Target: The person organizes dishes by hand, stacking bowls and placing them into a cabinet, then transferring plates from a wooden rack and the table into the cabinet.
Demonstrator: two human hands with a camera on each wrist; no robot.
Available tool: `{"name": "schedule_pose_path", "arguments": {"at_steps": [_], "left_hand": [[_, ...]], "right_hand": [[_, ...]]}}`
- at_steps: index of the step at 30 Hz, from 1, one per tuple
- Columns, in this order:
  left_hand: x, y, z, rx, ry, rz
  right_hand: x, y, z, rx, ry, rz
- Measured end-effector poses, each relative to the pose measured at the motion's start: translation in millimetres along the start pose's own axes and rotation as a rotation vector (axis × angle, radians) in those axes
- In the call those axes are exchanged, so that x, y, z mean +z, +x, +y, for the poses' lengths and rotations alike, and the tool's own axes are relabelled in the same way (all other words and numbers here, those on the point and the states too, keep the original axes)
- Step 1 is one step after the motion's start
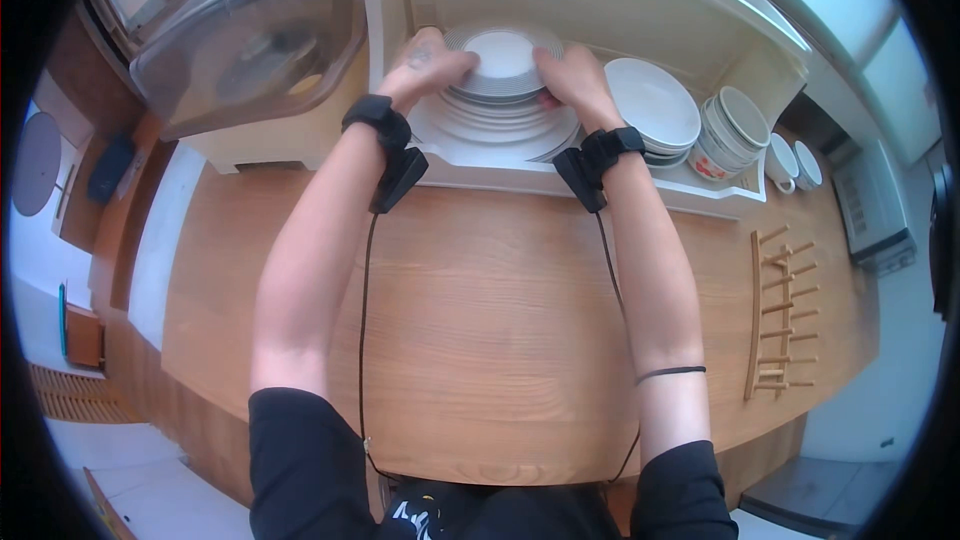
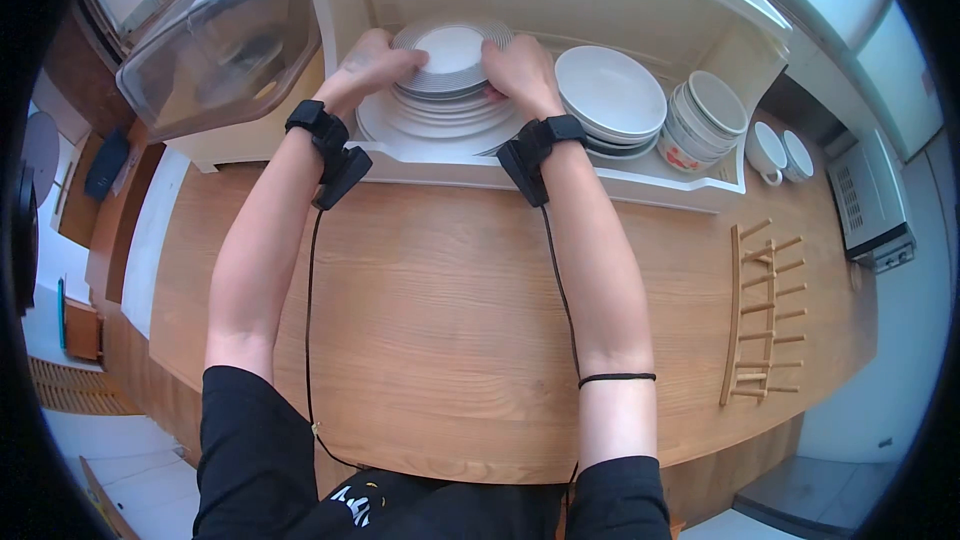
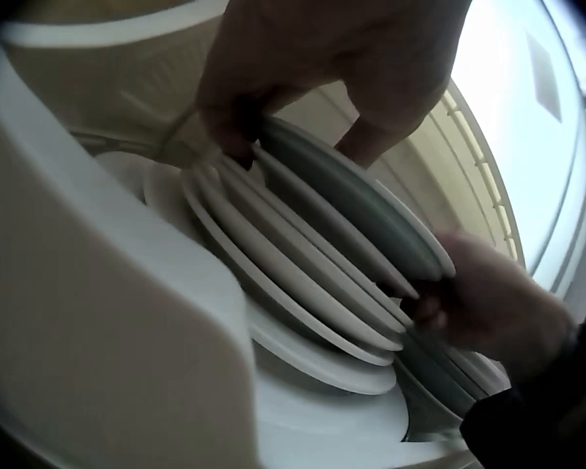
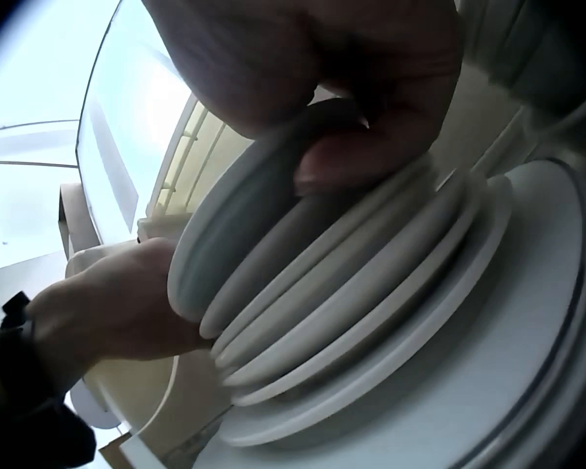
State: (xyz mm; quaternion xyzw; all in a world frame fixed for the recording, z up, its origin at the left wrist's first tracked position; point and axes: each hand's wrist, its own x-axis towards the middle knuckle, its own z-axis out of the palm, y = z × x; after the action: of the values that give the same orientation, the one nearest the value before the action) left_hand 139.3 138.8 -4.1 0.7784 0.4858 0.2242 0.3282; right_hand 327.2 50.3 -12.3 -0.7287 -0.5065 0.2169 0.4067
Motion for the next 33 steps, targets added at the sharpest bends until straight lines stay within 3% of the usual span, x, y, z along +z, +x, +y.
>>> {"name": "schedule_pose_path", "arguments": {"at_steps": [7,9,11,13,16,18,20,22,24,26,28,30,31,33], "left_hand": [[-4.7,-22.6,16.0,0.011,-0.005,0.007],[-1.0,-15.4,10.6,0.026,-0.031,-0.011],[6.6,-4.1,0.3,0.009,0.064,0.071],[6.9,-0.8,-8.2,0.016,0.025,0.036],[4.8,-18.4,-3.9,0.078,-0.098,0.021],[5.3,-27.6,-0.5,0.135,-0.181,0.039],[4.5,-31.7,-3.8,0.437,0.025,0.035],[4.3,-39.7,0.2,0.418,-0.027,0.015],[0.7,-49.3,7.7,0.388,-0.080,-0.002],[-5.2,-51.5,13.5,0.336,-0.097,-0.114],[-4.1,-49.2,13.2,0.337,-0.068,-0.067],[-2.9,-46.7,11.8,0.336,-0.042,-0.032],[-4.5,-50.2,16.5,0.322,-0.082,-0.072],[-2.7,-52.9,18.8,0.304,-0.121,-0.110]], "right_hand": [[7.2,4.4,6.2,0.022,-0.168,0.080],[15.8,6.9,17.4,-0.072,-0.148,0.280],[13.5,-3.4,12.2,-0.091,-0.153,0.275],[15.3,-5.6,12.8,-0.109,-0.158,0.269],[22.2,1.0,23.9,-0.188,-0.117,0.416],[17.7,-4.3,20.1,-0.160,0.115,0.305],[21.6,-7.4,29.2,-0.250,0.202,0.309],[20.8,-18.5,30.2,-0.337,0.294,0.306],[9.9,-47.2,19.7,-0.184,0.526,0.011],[15.0,-55.8,29.2,-0.229,0.516,0.006],[14.9,-55.0,35.2,-0.283,0.501,0.007],[14.3,-54.0,44.1,-0.230,0.587,-0.114],[16.5,-57.0,49.2,-0.229,0.580,-0.116],[24.6,-65.0,60.5,-0.394,0.446,0.050]]}}
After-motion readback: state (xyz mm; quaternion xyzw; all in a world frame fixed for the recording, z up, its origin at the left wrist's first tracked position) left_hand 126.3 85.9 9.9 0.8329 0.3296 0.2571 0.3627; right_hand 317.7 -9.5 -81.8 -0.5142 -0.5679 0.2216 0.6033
